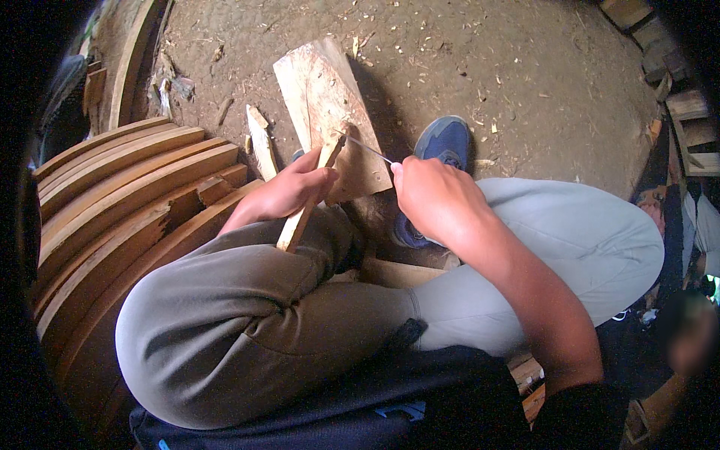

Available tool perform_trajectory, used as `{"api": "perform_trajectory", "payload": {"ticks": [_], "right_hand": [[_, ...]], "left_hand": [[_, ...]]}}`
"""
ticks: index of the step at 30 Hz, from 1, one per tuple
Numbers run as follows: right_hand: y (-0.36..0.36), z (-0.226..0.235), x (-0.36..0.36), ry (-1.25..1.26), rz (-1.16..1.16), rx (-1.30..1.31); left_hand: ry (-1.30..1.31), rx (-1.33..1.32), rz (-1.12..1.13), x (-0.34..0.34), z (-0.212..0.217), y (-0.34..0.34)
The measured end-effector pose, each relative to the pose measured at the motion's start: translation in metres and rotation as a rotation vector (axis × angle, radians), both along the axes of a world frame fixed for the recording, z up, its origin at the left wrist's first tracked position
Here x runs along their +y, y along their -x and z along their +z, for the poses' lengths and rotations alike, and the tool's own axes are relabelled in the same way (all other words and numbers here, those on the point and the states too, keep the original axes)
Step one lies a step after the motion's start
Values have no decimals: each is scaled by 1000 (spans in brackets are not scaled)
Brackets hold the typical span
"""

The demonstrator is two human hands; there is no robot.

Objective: The person sits on the floor and uses a knife to carve a small piece of wood, shaving off thin layers to shape it. The person holds the wood in one hand and the knife in the other, repeatedly scraping the surface.

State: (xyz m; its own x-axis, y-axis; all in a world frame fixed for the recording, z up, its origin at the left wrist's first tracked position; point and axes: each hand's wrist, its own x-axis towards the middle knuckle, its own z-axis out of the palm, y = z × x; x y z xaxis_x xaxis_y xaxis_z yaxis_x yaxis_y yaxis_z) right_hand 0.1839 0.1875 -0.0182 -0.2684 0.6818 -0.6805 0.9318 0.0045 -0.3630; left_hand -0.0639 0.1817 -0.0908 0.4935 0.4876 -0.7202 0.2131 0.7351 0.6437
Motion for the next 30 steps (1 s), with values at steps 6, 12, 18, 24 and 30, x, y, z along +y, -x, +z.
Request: {"api": "perform_trajectory", "payload": {"ticks": [6, 12, 18, 24, 30], "right_hand": [[0, 0, 1, 11, 1, -8], [1, 1, 1, -2, 19, -11], [9, 0, 0, 1, 34, -32], [20, -5, -14, -108, 63, -77], [33, -9, -22, -123, 62, -172]], "left_hand": [[5, 0, 3, -1, -1, 1], [-44, 31, -8, 2, 7, -3], [-67, 45, -26, -2, -7, 0], [-233, 143, -153, 2, -2, 2], [-136, 91, -160, 4, -6, 5]]}}
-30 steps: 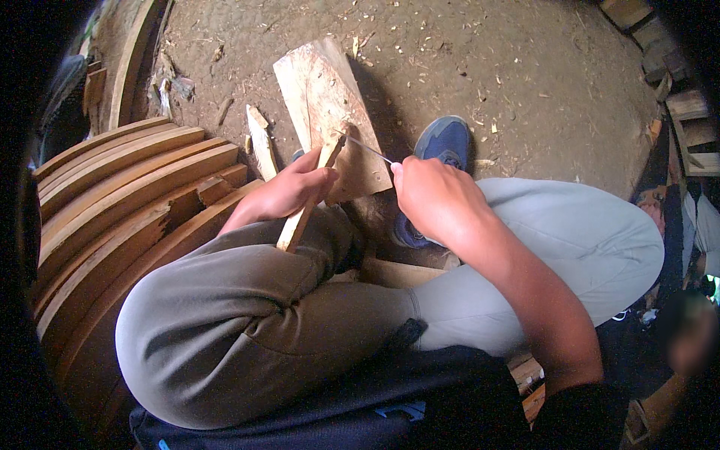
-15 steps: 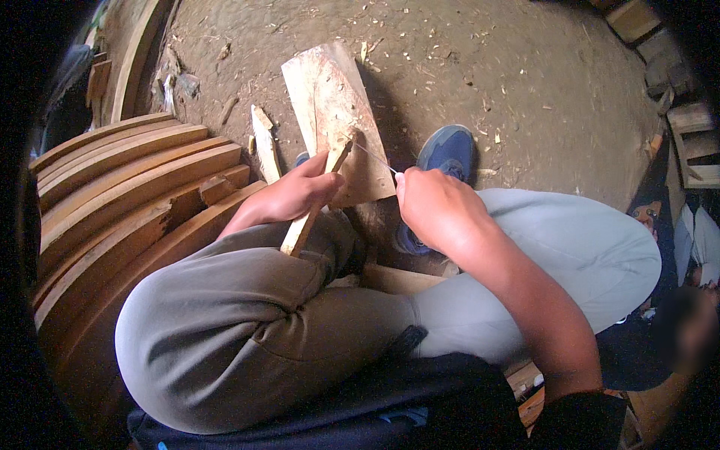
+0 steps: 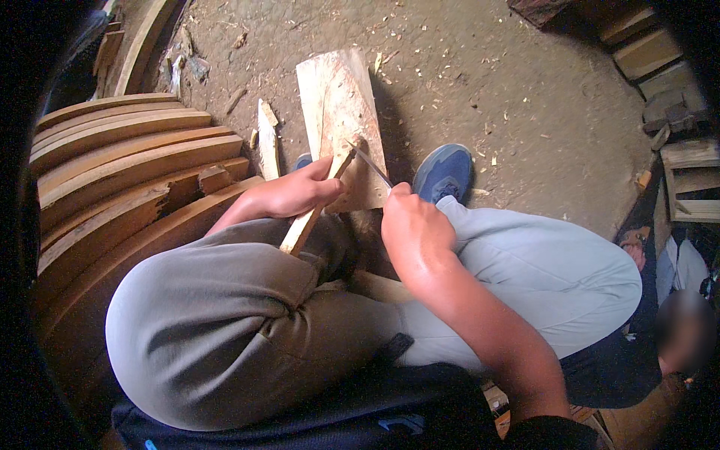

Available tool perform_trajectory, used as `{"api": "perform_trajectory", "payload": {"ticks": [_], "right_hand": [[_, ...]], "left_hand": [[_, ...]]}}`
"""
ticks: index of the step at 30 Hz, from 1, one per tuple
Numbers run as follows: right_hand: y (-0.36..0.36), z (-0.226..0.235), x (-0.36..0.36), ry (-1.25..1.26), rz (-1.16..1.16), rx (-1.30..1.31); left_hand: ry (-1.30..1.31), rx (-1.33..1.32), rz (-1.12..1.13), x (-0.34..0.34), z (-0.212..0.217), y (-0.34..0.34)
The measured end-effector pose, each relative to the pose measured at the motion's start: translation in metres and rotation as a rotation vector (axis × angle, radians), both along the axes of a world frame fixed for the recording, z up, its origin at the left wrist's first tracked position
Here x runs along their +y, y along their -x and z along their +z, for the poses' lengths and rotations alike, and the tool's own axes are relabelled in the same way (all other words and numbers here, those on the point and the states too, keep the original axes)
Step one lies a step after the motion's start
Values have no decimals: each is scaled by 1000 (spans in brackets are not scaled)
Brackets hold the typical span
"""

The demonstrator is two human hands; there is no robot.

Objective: The person sits on the floor and uses a knife to carve a small piece of wood, shaving off thin layers to shape it. The person holds the wood in one hand and the knife in the other, repeatedly scraping the surface.

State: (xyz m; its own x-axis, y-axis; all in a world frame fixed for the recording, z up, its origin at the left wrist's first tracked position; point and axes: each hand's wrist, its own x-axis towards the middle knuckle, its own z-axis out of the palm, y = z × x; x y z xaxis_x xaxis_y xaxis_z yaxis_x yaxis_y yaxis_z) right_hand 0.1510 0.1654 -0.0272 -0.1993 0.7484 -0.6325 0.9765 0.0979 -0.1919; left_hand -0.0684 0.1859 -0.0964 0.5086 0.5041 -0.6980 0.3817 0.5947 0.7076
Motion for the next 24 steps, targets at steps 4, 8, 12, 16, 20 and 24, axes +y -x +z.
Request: {"api": "perform_trajectory", "payload": {"ticks": [4, 8, 12, 16, 20, 24], "right_hand": [[0, -2, -2, -9, 6, -3], [-1, -5, -3, -37, 26, -13], [0, -7, -2, -44, 15, -16], [4, -16, -7, -86, -5, 1], [8, -15, -9, -134, 42, -65], [14, -27, -20, -254, 24, -172]], "left_hand": [[-3, -30, 21, -2, -6, 0], [50, -50, 25, 0, 1, -2], [65, -8, 1, 1, 7, -2], [52, 37, -7, 1, 9, 0], [47, 16, 0, 2, 9, -1], [25, -41, 23, -2, -4, 1]]}}
